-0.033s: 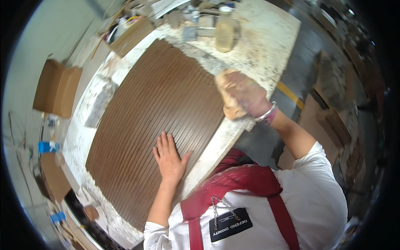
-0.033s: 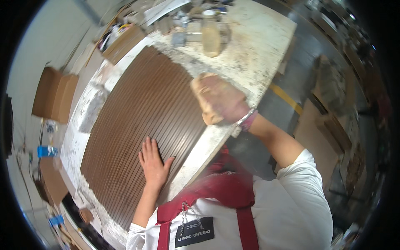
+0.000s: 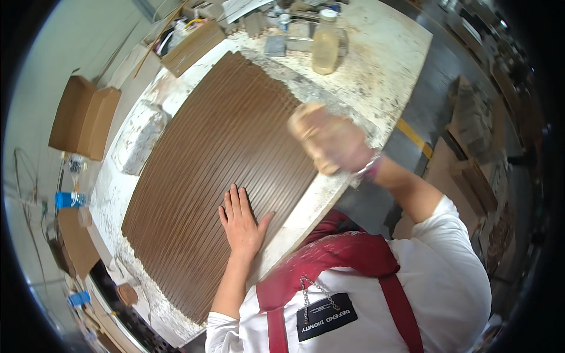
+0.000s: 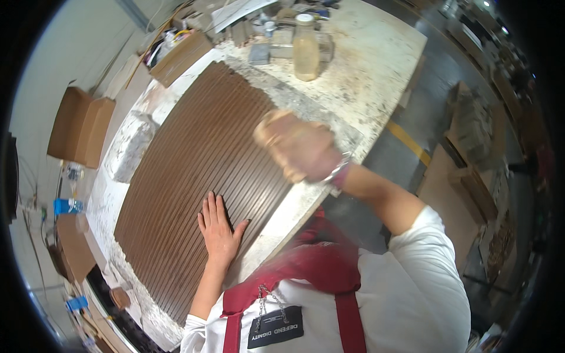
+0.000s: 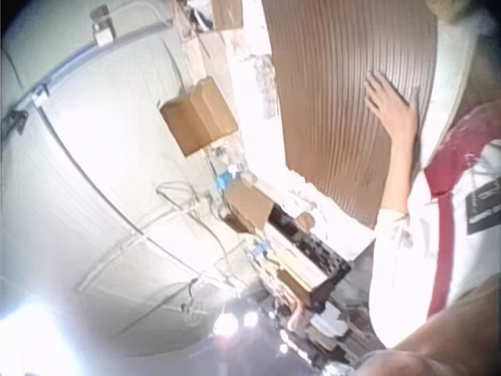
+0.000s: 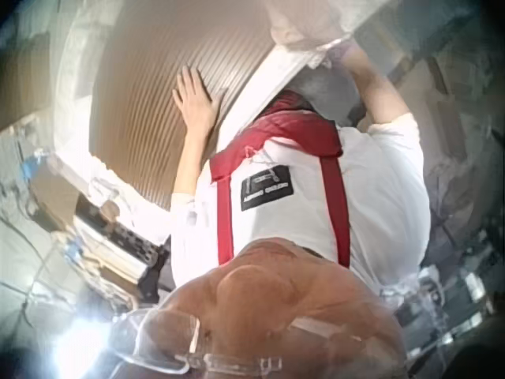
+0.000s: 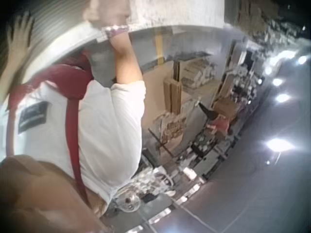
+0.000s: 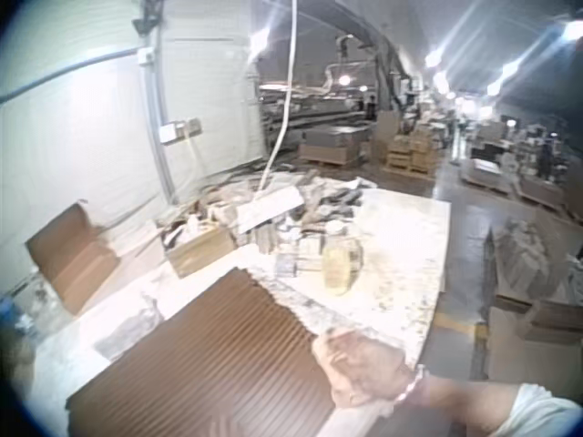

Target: The person cleans wood panels by wiping them with a cloth. The person uses a liquid from a bottle to dampen the cloth, then wipes across the surface and edges of several grooved wooden panels on a workbench.

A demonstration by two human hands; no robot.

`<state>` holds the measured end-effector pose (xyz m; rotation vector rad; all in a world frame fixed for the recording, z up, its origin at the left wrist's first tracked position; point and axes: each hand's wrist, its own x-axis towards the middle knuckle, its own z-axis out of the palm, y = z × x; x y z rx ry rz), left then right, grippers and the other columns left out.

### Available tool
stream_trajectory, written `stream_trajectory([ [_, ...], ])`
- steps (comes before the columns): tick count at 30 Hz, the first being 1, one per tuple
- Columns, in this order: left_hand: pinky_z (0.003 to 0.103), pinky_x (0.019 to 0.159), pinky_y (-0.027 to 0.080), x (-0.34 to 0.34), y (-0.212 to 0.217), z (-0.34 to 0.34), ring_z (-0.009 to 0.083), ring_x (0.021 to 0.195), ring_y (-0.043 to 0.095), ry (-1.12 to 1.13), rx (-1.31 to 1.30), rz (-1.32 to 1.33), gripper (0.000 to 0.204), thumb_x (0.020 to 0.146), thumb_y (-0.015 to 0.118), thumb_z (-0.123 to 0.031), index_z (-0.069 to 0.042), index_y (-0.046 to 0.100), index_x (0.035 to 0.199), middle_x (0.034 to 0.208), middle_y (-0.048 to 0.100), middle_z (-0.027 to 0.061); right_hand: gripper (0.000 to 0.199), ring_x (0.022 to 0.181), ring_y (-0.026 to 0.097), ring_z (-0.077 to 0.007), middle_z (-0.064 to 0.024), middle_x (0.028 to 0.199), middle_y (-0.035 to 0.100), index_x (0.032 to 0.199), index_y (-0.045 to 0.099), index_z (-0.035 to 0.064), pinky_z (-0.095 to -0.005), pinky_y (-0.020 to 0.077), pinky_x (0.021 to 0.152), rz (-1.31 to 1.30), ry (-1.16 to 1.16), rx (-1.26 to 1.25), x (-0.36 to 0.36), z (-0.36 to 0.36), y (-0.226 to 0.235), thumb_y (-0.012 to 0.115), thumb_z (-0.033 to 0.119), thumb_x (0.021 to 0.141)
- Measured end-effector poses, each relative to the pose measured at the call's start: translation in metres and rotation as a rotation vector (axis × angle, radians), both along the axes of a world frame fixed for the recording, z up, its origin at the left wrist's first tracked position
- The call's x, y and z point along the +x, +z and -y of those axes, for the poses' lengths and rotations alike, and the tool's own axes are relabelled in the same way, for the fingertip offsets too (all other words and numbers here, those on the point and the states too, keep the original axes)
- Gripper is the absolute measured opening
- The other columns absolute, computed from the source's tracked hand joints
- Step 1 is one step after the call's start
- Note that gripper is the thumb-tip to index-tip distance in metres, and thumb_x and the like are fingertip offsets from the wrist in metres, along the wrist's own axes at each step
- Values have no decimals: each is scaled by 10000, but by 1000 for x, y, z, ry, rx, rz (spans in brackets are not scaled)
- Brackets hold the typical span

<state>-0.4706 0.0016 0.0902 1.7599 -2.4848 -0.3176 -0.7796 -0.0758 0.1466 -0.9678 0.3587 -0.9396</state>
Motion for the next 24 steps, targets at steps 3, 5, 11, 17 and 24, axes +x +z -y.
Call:
stream_trajectory([
  [3, 533, 1155, 134, 4, -2, 16, 355, 1450, 170, 108, 30, -1, 902, 823, 647, -466, 18, 256, 1476, 1577, 174, 179, 260, 680, 623, -155, -82, 723, 610, 901, 612, 41, -272, 516, 505, -135, -189, -616, 117, 74, -134, 643, 294, 854],
  [5, 517, 1161, 125, 6, -4, 15, 351, 1453, 162, 124, 94, 26, 914, 814, 653, -455, 8, 240, 1485, 1580, 166, 173, 158, 688, 631, -179, -85, 737, 623, 852, 617, 50, -317, 538, 549, -818, -486, -872, 132, 68, -122, 593, 206, 861],
  [11, 518, 1169, 93, -29, 6, 24, 351, 1459, 150, 51, 114, 37, 906, 790, 675, -415, 23, 270, 1473, 1562, 209, 201, 112, 677, 625, -202, -89, 763, 624, 888, 606, 55, -360, 529, 601, -1434, -531, -525, 10, 210, -92, 545, 148, 870],
  [17, 563, 1138, 178, -35, -4, 25, 397, 1441, 183, 24, 12, 73, 889, 909, 454, -604, 14, 209, 1499, 1577, 161, 201, 128, 707, 619, -212, -94, 794, 619, 966, 590, 50, -361, 521, 660, -1495, -498, -551, -1, 182, -92, 548, 124, 871],
  [24, 514, 1115, 200, -8, 7, 38, 381, 1388, 280, -17, 61, -104, 642, 912, 569, -305, 5, 355, 1432, 1514, 303, 201, 193, 742, 612, -223, -100, 830, 613, 1057, 572, 43, -363, 512, 729, -1547, -588, -455, -76, 186, -88, 552, 96, 872],
])
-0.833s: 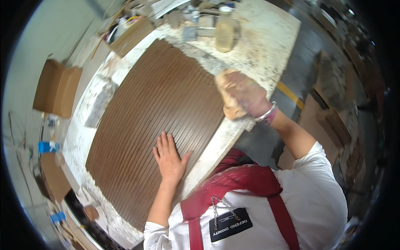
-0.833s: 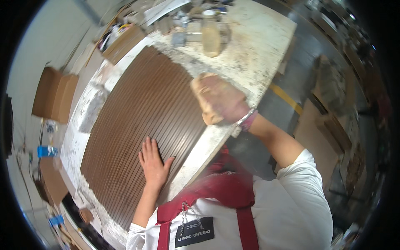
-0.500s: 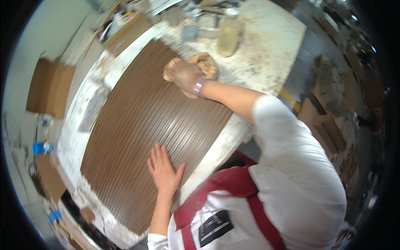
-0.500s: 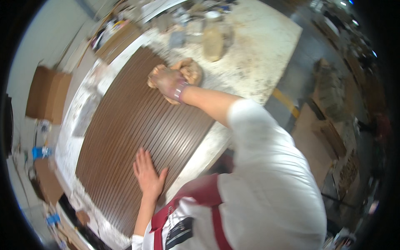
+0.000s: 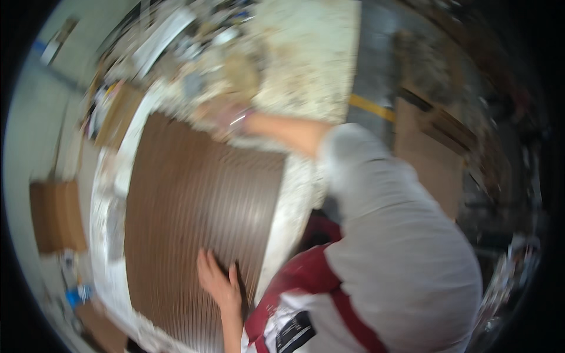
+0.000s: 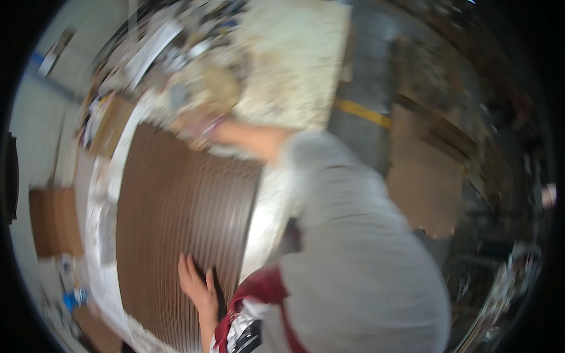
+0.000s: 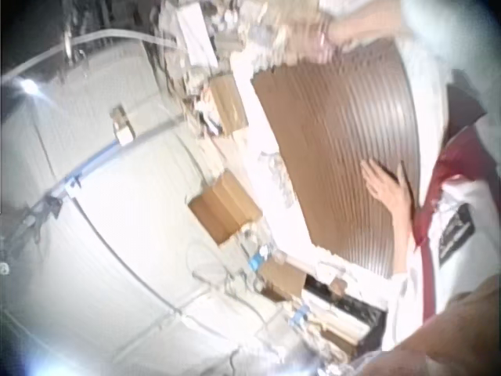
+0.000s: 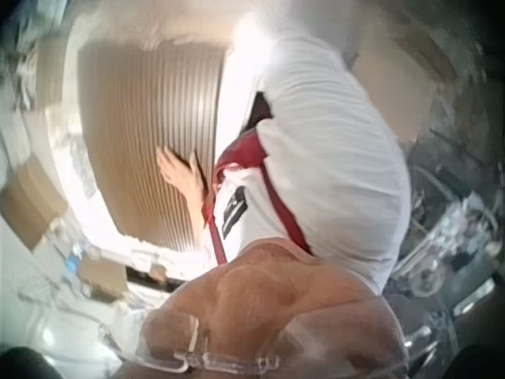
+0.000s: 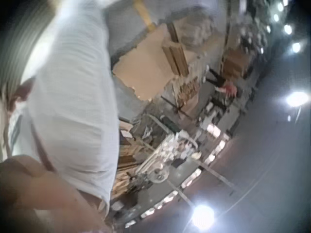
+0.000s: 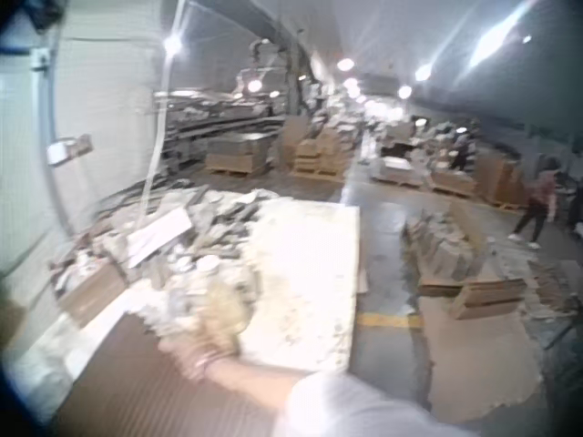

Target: The person cleans wood panels by wiping them with a cloth. The person uses a liquid from a bottle to dampen the cloth, then wipes across the surface and edges of several grooved wooden panels on a workbench.

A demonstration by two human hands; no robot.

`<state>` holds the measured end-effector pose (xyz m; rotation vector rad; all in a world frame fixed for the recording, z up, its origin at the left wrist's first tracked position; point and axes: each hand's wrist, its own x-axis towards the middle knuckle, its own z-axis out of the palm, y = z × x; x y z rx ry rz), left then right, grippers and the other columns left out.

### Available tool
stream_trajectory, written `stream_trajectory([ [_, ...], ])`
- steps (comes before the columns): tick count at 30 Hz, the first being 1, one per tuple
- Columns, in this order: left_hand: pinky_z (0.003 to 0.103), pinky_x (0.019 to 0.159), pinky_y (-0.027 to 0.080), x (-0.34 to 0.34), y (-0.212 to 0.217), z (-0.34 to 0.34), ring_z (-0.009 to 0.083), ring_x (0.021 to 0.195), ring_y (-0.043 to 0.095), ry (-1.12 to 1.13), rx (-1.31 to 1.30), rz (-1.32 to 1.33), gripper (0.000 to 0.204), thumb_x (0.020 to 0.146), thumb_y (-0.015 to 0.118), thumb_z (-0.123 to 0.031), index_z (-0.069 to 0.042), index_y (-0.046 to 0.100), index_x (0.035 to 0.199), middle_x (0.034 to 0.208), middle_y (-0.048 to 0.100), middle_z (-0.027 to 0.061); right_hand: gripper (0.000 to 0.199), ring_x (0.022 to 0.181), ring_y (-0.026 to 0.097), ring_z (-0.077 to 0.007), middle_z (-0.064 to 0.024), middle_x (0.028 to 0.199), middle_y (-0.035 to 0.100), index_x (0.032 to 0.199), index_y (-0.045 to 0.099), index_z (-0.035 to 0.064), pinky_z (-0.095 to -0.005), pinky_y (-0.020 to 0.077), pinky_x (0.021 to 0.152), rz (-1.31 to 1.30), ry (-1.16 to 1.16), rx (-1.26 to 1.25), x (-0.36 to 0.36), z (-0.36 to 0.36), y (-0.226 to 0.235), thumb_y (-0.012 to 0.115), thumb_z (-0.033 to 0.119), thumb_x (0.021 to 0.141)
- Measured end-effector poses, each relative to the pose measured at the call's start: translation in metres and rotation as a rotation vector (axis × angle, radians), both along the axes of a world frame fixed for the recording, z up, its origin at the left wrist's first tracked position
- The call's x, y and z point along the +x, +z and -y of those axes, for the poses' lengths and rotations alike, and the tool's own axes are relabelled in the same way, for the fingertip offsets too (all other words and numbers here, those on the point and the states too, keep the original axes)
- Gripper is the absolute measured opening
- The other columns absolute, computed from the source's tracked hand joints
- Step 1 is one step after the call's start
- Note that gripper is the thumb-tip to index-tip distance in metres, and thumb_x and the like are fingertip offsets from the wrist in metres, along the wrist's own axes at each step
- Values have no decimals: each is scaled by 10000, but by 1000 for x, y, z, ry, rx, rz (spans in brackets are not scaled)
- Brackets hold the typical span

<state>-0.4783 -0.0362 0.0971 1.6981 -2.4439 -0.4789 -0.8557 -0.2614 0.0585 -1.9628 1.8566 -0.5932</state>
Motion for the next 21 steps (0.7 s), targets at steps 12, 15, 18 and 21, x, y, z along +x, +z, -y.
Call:
stream_trajectory([
  [12, 540, 1134, 197, 30, -34, 158, 366, 1426, 228, 305, -236, 161, 577, 990, 435, -413, -113, 338, 1473, 1558, 249, 139, 339, 802, 599, -243, -110, 892, 603, 1212, 541, 31, -365, 496, 847, -297, 589, -527, 15, -58, 73, 558, 48, 875],
  [15, 558, 1136, 186, 17, -41, 168, 332, 1439, 214, 315, -183, 235, 590, 996, 384, -453, -152, 301, 1496, 1573, 224, 109, 164, 831, 628, -215, -75, 873, 645, 1018, 611, 79, -409, 508, 774, -107, 667, -543, 71, -82, 41, 546, 118, 873],
  [18, 565, 1136, 170, 19, -43, 168, 321, 1448, 194, 318, -155, 259, 591, 1007, 339, -459, -161, 262, 1511, 1585, 198, 89, 218, 887, 614, -232, -61, 924, 645, 955, 627, 82, -423, 477, 842, 5, 522, -44, 92, -63, 27, 502, 260, 942],
  [21, 575, 1124, 190, 17, -47, 171, 340, 1433, 227, 290, -210, 229, 588, 995, 375, -443, -148, 301, 1498, 1571, 227, 123, 304, 973, 603, -236, -90, 987, 639, 963, 629, 81, -410, 467, 896, -1, 363, 226, 84, -18, 51, 480, 345, 960],
])
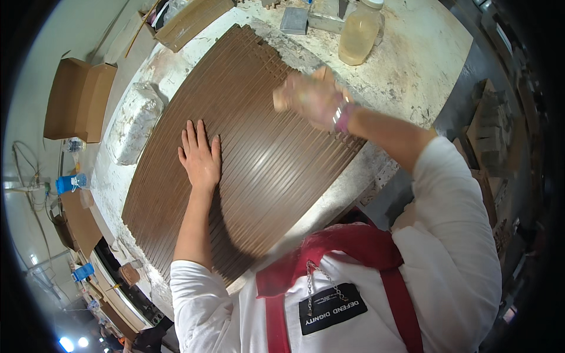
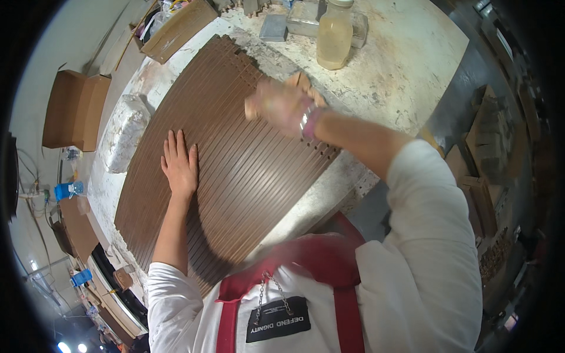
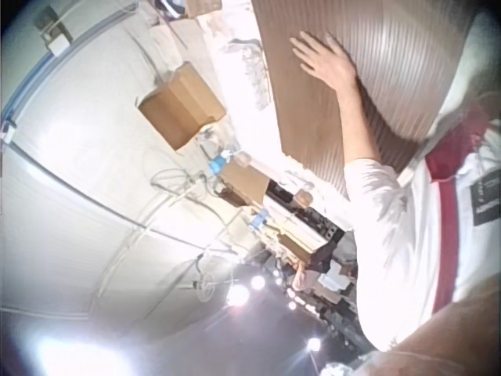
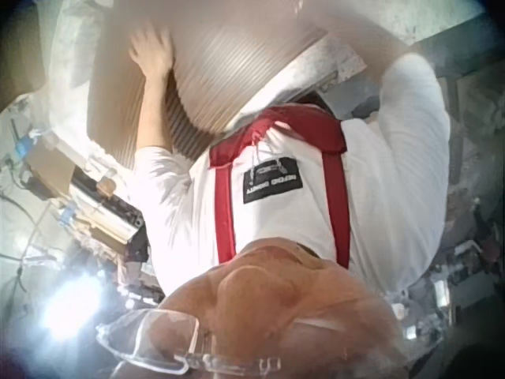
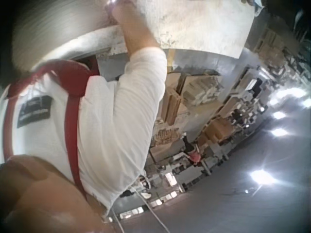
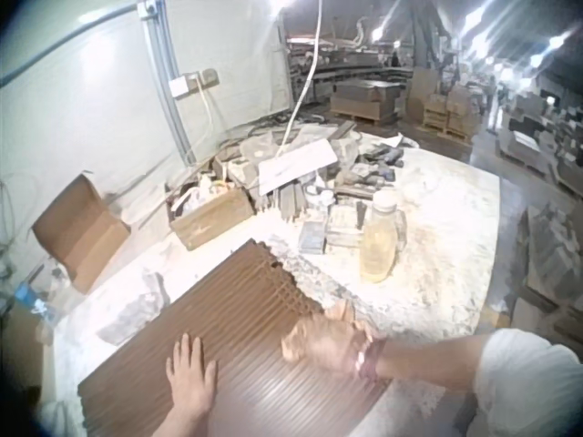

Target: The person cleans wood panels by wiping them with a cloth. The person uses a liquid from a bottle to dampen the cloth, then wipes across the surface and edges of several grooved wooden panels on a workbench.

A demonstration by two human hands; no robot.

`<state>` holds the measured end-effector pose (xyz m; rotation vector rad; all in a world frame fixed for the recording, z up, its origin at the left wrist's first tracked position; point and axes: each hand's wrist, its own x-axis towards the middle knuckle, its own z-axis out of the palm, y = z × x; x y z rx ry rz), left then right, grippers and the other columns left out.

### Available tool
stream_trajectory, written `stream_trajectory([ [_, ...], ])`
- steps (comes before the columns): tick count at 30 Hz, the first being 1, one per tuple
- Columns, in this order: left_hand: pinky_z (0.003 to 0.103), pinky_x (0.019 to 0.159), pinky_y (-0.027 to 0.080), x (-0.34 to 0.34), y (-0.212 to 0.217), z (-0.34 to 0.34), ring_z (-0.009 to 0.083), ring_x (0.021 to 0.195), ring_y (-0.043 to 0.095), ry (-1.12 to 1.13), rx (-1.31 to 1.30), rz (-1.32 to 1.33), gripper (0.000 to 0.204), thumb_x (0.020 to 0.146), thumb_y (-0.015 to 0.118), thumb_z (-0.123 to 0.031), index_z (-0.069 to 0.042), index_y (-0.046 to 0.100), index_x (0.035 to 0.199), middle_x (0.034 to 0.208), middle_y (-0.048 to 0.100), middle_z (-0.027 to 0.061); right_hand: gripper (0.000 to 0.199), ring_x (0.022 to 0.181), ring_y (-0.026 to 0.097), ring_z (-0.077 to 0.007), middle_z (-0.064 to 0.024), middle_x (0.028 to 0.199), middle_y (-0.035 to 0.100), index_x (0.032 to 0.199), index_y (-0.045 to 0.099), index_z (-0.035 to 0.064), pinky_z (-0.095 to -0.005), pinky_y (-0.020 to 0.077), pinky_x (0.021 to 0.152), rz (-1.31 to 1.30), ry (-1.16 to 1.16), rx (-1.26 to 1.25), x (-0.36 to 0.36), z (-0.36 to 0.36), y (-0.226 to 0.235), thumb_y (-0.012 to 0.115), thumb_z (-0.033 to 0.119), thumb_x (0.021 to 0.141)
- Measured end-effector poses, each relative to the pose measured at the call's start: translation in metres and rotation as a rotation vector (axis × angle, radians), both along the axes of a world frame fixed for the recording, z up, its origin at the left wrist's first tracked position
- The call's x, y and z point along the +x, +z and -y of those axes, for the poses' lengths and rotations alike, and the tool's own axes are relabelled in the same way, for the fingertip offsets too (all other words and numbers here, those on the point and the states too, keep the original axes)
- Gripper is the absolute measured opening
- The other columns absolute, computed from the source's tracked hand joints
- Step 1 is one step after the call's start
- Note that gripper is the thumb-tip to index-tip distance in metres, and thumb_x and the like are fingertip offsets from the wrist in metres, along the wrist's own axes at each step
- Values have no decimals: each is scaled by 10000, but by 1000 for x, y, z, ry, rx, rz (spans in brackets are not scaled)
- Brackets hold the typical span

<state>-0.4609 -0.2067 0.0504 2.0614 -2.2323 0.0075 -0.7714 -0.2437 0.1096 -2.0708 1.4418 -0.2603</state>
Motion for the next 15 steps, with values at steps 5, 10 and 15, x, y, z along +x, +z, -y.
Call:
stream_trajectory([
  [5, 559, 1124, 208, -2, 3, 6, 329, 1427, 241, 9, -21, 8, 588, 985, 416, -439, -152, 316, 1489, 1564, 251, 103, 275, 965, 636, -283, -156, 1112, 624, 1119, 622, 82, -379, 475, 919, -99, -234, -174, -58, 81, -56, 488, 253, 949],
  [10, 563, 1119, 216, -3, 5, 2, 332, 1428, 236, 25, -25, -9, 600, 976, 438, -440, -151, 315, 1487, 1567, 237, 103, 352, 1068, 597, -316, -186, 1192, 606, 1172, 582, 28, -389, 444, 953, 8, -280, -245, -90, 13, -47, 485, 276, 941],
  [15, 612, 1125, 146, -25, 12, -28, 356, 1446, 192, -106, -75, -112, 686, 914, 574, -354, -62, 299, 1472, 1571, 204, 153, 314, 998, 612, -343, -177, 1070, 644, 1049, 608, 35, -427, 472, 845, -25, -368, -106, -94, -3, -10, 500, 309, 940],
])
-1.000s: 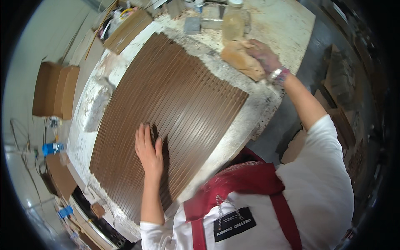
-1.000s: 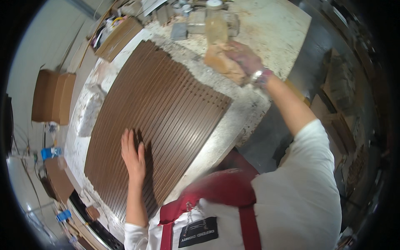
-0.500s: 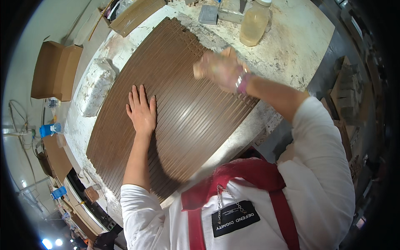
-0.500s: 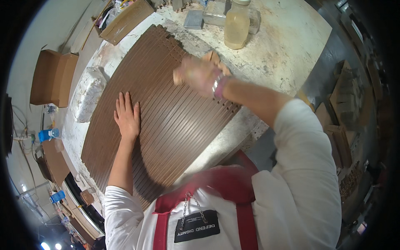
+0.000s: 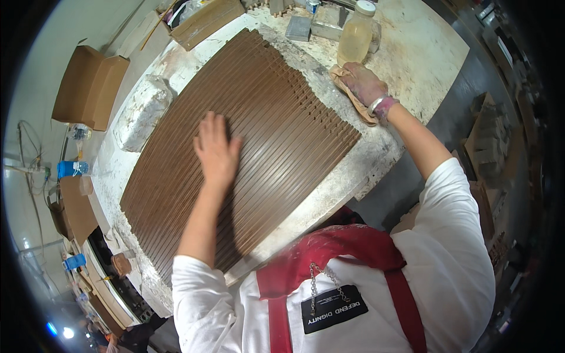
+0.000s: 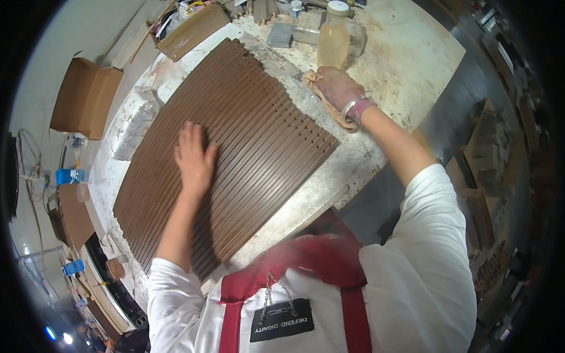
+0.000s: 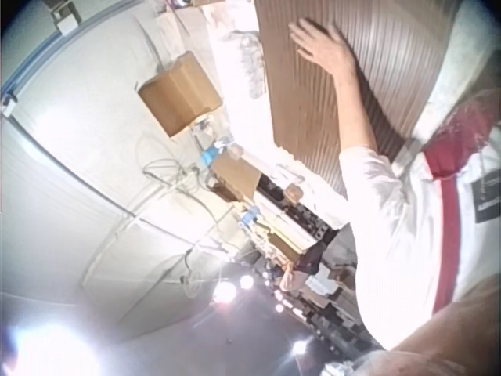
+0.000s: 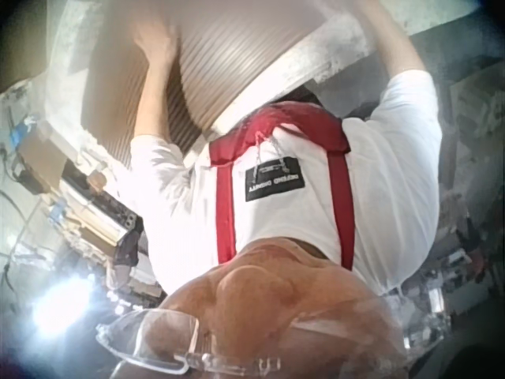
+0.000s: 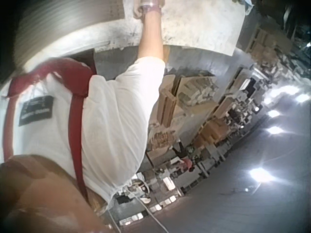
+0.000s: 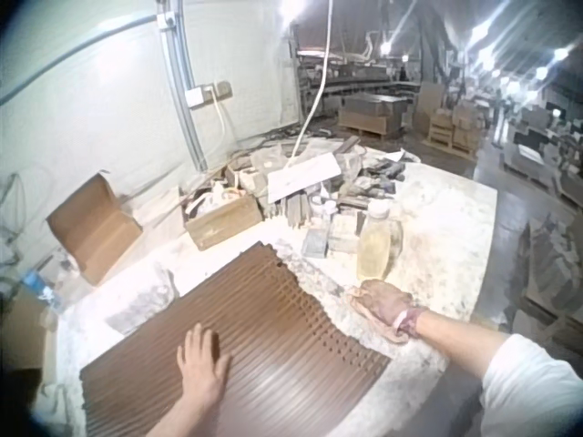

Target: The person cleans wood panels by wiping them with a cloth. The person uses a liquid from a bottle to dampen the cloth, then wipes across the surface and edges of several grooved wooden panels on a workbench.

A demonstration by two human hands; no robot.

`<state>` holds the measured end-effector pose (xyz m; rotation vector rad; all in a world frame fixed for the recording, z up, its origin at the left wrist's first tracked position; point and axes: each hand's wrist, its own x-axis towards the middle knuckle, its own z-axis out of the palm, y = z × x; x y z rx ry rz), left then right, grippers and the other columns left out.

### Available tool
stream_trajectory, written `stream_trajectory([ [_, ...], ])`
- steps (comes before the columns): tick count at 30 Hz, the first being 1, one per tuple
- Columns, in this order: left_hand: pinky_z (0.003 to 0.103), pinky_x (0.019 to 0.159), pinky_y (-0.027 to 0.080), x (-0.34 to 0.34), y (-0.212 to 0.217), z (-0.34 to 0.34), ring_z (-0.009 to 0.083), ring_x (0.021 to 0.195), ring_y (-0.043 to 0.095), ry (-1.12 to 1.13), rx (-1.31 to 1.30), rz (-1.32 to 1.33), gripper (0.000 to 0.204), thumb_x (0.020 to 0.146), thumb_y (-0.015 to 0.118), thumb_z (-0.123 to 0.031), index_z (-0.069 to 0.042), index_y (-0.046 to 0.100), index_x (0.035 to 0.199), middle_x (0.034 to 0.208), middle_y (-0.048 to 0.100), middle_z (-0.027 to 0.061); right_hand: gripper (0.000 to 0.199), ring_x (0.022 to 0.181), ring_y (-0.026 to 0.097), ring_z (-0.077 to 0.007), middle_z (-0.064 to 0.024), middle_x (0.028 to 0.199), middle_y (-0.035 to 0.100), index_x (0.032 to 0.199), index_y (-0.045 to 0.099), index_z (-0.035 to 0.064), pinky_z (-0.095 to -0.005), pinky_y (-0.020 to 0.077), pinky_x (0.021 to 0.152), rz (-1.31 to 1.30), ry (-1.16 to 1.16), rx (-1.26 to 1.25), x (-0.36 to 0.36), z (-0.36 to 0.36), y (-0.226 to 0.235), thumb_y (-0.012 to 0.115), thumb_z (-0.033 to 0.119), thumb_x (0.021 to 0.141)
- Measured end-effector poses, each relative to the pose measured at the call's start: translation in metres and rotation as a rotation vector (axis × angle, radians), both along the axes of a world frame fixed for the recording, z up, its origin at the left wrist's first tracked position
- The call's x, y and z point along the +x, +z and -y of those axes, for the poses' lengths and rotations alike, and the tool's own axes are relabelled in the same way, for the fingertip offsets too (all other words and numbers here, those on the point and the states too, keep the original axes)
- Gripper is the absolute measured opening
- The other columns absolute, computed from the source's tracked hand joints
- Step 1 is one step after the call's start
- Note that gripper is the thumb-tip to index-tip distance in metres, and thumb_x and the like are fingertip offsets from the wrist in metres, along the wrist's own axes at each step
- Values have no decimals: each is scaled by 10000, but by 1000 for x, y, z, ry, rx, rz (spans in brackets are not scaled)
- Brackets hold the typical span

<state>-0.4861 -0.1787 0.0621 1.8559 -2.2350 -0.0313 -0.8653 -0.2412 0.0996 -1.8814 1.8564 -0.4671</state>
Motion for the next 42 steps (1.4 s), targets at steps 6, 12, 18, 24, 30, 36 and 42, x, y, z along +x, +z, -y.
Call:
stream_trajectory([
  [6, 553, 1140, 171, -67, 12, -97, 355, 1449, 182, -188, 279, 19, 937, 823, 599, -604, -14, 281, 1477, 1570, 183, 188, 229, 901, 633, -289, -133, 986, 643, 982, 596, 49, -388, 497, 785, -422, 604, -168, 113, -53, 22, 665, 195, 820],
  [12, 530, 1146, 199, -61, 9, -98, 324, 1445, 212, -212, 139, -101, 897, 826, 595, -596, -40, 310, 1470, 1565, 212, 168, 202, 922, 625, -334, -176, 990, 636, 1031, 591, 28, -400, 487, 793, -30, 326, -295, 83, 17, -29, 525, 108, 859],
  [18, 528, 1142, 213, -41, 8, -146, 333, 1434, 231, -196, 133, -176, 877, 846, 572, -589, -14, 314, 1456, 1553, 237, 168, 413, 1138, 548, -362, -203, 1228, 578, 1256, 517, -2, -382, 405, 976, -110, 187, -174, 6, 11, -27, 554, 213, 906],
  [24, 525, 1127, 247, 26, 20, -249, 321, 1435, 242, 79, 277, -41, 954, 716, 783, -402, -47, 309, 1464, 1559, 241, 146, 490, 1223, 483, -361, -190, 1329, 508, 1342, 476, 38, -385, 358, 1058, -322, 202, -258, -54, -18, -25, 592, 164, 884],
  [30, 513, 1140, 219, 67, 19, -281, 332, 1437, 230, 332, 261, 30, 1035, 654, 824, -335, -53, 270, 1482, 1567, 223, 135, 652, 1373, 328, -337, -153, 1445, 404, 1394, 433, 48, -448, 232, 1144, -199, 595, -337, 21, -111, -10, 681, 200, 810],
  [36, 484, 1153, 212, 48, 20, -286, 327, 1437, 226, 358, 255, 46, 1061, 626, 842, -204, -50, 245, 1490, 1570, 212, 124, 817, 1375, 306, -358, -106, 1505, 343, 1444, 368, 125, -519, 173, 1137, -351, 678, -338, 51, -167, -34, 722, 258, 720],
  [42, 461, 1164, 201, 38, 18, -302, 312, 1439, 225, 370, 265, 107, 1058, 630, 840, -169, -44, 236, 1490, 1571, 212, 117, 722, 1344, 350, -362, -103, 1474, 384, 1399, 432, 131, -528, 214, 1116, -299, 641, -394, 46, -179, -38, 656, 143, 714],
])
